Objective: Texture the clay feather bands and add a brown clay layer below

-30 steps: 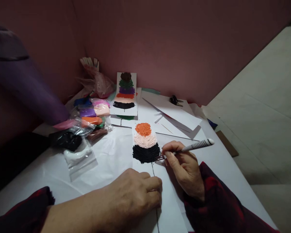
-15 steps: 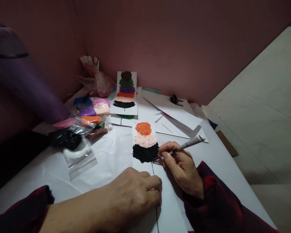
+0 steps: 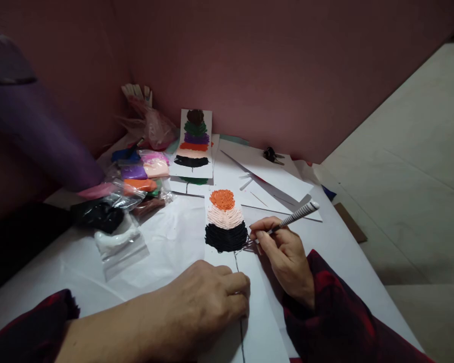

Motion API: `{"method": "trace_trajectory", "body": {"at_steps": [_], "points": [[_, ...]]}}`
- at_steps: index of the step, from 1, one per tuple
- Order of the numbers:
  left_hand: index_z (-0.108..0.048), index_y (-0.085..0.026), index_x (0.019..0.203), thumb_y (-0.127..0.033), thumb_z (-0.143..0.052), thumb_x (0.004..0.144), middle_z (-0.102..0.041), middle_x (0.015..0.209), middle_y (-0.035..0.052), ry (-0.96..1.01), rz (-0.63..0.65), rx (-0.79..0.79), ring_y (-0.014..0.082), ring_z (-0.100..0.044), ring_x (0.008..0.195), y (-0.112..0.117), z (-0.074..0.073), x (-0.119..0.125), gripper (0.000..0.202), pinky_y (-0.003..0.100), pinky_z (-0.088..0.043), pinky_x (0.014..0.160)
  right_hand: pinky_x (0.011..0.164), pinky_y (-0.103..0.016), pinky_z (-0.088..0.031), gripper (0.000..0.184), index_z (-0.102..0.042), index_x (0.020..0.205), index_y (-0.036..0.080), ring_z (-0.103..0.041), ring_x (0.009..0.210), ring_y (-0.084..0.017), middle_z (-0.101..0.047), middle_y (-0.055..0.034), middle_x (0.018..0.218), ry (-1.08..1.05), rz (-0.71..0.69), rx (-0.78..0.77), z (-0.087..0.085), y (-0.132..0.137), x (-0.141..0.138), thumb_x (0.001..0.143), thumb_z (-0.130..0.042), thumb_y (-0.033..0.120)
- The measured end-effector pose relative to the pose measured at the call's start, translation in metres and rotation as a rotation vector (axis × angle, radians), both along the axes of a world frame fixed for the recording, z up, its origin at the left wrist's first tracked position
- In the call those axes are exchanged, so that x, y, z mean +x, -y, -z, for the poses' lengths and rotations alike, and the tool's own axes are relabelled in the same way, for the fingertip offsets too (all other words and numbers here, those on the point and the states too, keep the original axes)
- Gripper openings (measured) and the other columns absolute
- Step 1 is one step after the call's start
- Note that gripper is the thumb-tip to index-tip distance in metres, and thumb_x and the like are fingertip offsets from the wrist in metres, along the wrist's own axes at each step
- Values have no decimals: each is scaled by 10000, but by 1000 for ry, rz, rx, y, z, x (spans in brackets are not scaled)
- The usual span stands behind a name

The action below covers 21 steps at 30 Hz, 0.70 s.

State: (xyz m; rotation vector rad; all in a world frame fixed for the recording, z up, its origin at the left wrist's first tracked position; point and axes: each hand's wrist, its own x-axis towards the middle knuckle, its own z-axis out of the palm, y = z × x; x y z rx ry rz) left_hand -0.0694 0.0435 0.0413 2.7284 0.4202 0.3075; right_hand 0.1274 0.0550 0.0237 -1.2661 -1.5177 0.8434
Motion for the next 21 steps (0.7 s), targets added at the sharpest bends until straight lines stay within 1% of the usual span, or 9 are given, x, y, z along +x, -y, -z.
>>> {"method": "trace_trajectory", "body": {"at_steps": [3,8,13,17,19,21], "points": [[-560,-160,777,-56,-505,827,-598,861,0,-14,5,0,141,-504,651,0,-1,0,127,301,-424,550,438,-213,-356,116,-614,867,179,-453,514,-88,-595,2,707,16,26,33,0,-1,0,902,-516,230],[-559,-159,786,-64,-511,829,-597,865,5,-9,3,-3,143,-514,664,-2,-1,0,115,298,-429,559,430,-211,-366,115,-615,873,178,-466,507,-89,-587,7,692,40,64,63,0,-1,1,899,-511,222],[-552,-157,776,-48,-517,814,-601,852,12,3,1,5,138,-515,649,-2,-1,0,121,285,-428,552,440,-213,-404,114,-626,862,176,-496,523,-95,-591,2,711,78,94,125,-1,-1,1,890,-519,204],[-546,-156,766,-46,-535,803,-604,838,14,14,1,-11,132,-529,653,-1,-2,0,116,270,-435,563,435,-207,-415,108,-632,857,187,-498,523,-95,-580,9,710,35,127,194,-3,3,0,887,-528,190],[-550,-155,773,-57,-541,802,-604,844,15,10,1,-15,134,-536,663,-1,-2,0,102,272,-442,571,434,-205,-413,114,-632,869,195,-495,525,-94,-578,12,712,0,110,215,-4,5,-1,894,-522,180],[-554,-152,776,-63,-545,796,-599,842,13,9,6,-14,136,-532,661,0,-1,0,92,276,-441,563,440,-208,-412,118,-632,872,199,-497,531,-96,-579,11,712,-10,61,220,-3,7,-1,898,-521,170]]}}
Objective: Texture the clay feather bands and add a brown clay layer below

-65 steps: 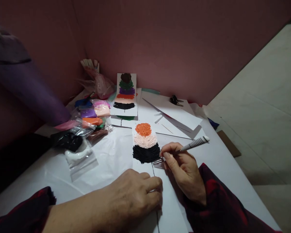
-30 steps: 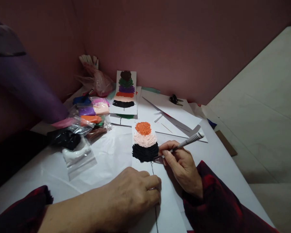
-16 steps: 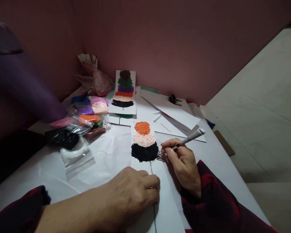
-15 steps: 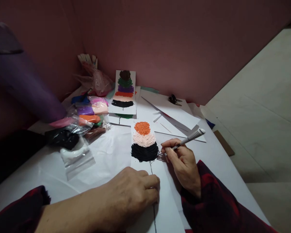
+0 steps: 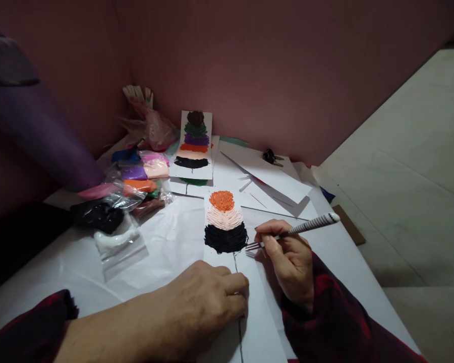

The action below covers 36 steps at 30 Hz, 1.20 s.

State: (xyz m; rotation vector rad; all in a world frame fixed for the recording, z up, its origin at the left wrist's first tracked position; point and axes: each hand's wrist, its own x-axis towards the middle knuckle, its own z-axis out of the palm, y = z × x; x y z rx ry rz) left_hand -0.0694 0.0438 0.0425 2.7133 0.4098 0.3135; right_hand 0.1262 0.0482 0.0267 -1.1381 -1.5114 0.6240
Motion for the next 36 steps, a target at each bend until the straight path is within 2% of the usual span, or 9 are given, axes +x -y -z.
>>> {"method": "trace_trajectory", "body": {"at_steps": [4,11,25,36], "points": [[-551,-152,767,-40,-524,798,-577,817,1,4,-8,-8,127,-513,651,-1,0,1,120,266,-446,568,468,-217,-425,115,-634,890,198,-521,560,-104,-584,5,720,21,-82,-16,2,0,0,907,-526,162],[-558,-149,774,-53,-529,802,-588,841,2,-14,-2,-15,127,-520,662,-2,-2,1,104,273,-448,571,469,-226,-420,107,-625,886,187,-537,569,-112,-593,-4,725,55,-93,-100,3,-2,0,909,-521,185],[-563,-148,765,-41,-551,786,-605,821,17,4,-5,-9,132,-553,661,-2,-2,1,110,269,-458,575,452,-238,-409,123,-621,855,177,-517,531,-115,-589,-1,675,82,32,-138,1,-5,0,889,-514,227],[-551,-152,746,-35,-546,773,-608,815,17,8,-9,0,132,-547,645,-1,-4,1,121,267,-455,563,413,-227,-388,122,-631,836,174,-487,492,-102,-588,0,675,112,105,-65,1,-7,1,871,-517,200]]}}
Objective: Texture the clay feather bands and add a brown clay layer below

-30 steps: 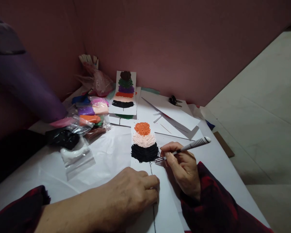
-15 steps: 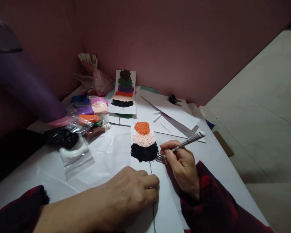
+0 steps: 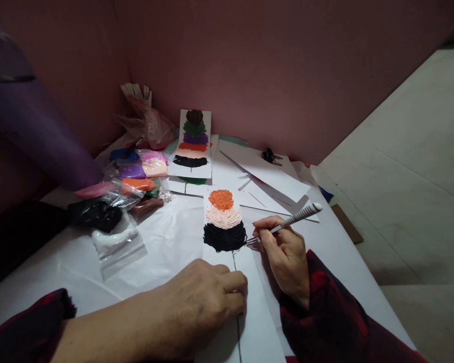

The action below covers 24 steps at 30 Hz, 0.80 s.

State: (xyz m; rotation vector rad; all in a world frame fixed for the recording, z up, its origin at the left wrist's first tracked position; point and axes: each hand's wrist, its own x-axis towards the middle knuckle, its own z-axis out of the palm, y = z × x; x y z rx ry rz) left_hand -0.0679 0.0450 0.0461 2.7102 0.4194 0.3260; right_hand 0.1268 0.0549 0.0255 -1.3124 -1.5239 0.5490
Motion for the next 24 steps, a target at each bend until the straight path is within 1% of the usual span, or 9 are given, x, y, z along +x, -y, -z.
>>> {"method": "trace_trajectory", "body": {"at_steps": [3,8,10,14,16,21,24], "points": [[-552,-155,757,-48,-567,767,-609,831,16,-10,7,-8,137,-551,658,0,0,-1,109,273,-462,571,427,-230,-415,118,-633,831,178,-506,504,-107,-589,0,681,6,7,30,-1,0,0,865,-521,188],[-553,-160,758,-46,-571,749,-609,828,19,7,7,17,142,-543,641,0,1,-1,116,283,-429,524,449,-236,-433,103,-628,839,188,-539,546,-118,-588,-1,701,-32,38,75,0,2,1,872,-531,185],[-554,-158,762,-54,-573,758,-609,831,17,4,5,11,139,-546,649,0,1,-1,106,279,-432,534,446,-232,-423,102,-629,857,192,-526,543,-113,-583,1,703,-53,17,87,1,3,0,883,-531,184],[-560,-146,759,-45,-547,797,-601,827,10,-29,-1,-10,128,-546,662,0,-1,-1,109,266,-450,562,455,-224,-417,113,-629,874,196,-511,543,-105,-580,5,707,-59,-92,84,1,6,-2,901,-522,167],[-562,-145,761,-44,-542,799,-601,829,10,-33,-4,-12,129,-546,667,0,-2,-1,110,265,-454,568,455,-224,-414,115,-626,886,195,-502,536,-103,-583,5,713,-57,-122,79,0,6,-4,906,-519,160],[-559,-145,758,-52,-564,771,-606,831,20,-10,11,-11,136,-544,665,0,0,-1,94,269,-451,561,466,-226,-424,110,-622,902,197,-497,538,-101,-586,2,727,-65,-158,46,1,5,-4,911,-519,160],[-561,-148,765,-53,-558,781,-607,832,20,-1,3,-10,136,-544,664,0,1,-1,96,272,-450,560,479,-221,-449,105,-621,900,198,-506,547,-99,-581,4,731,-102,-139,15,3,5,-3,916,-520,172]]}}
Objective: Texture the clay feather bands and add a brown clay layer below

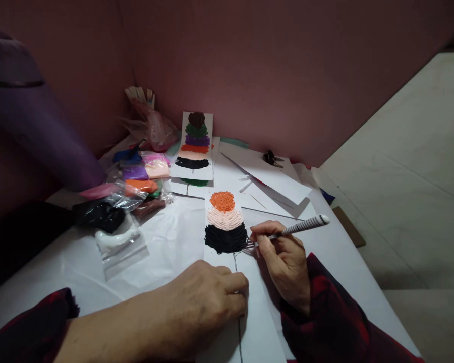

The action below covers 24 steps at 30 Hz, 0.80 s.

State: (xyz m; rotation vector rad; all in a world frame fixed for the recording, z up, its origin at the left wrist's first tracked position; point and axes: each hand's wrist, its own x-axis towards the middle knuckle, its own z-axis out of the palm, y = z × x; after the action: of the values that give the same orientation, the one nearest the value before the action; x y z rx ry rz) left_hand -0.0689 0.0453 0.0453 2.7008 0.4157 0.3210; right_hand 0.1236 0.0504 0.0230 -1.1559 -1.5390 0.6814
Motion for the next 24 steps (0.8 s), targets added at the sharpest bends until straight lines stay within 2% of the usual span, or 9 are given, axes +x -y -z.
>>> {"method": "trace_trajectory", "body": {"at_steps": [3,8,18,24], "points": [[-563,-148,769,-59,-556,788,-606,838,18,-21,-1,-2,137,-546,669,0,-1,0,92,273,-451,566,486,-212,-469,101,-621,885,197,-521,557,-98,-578,6,731,-27,32,-23,1,-1,0,915,-527,183],[-571,-151,791,-59,-531,813,-599,854,7,-58,1,-17,133,-542,681,0,-2,0,103,272,-457,585,476,-201,-477,103,-625,877,192,-524,549,-93,-592,4,738,-24,3,-18,0,-2,-2,908,-527,191],[-565,-155,786,-69,-545,797,-602,867,8,-61,-3,-13,141,-539,677,0,-1,1,89,289,-452,576,418,-193,-412,109,-619,877,181,-486,507,-82,-584,3,728,39,78,-42,-2,-5,0,899,-515,204],[-568,-158,781,-64,-555,772,-610,879,8,-57,-5,-14,146,-539,670,1,0,0,95,299,-441,551,425,-198,-414,115,-628,864,182,-504,527,-91,-582,3,720,110,138,24,1,-5,2,895,-517,182]]}}
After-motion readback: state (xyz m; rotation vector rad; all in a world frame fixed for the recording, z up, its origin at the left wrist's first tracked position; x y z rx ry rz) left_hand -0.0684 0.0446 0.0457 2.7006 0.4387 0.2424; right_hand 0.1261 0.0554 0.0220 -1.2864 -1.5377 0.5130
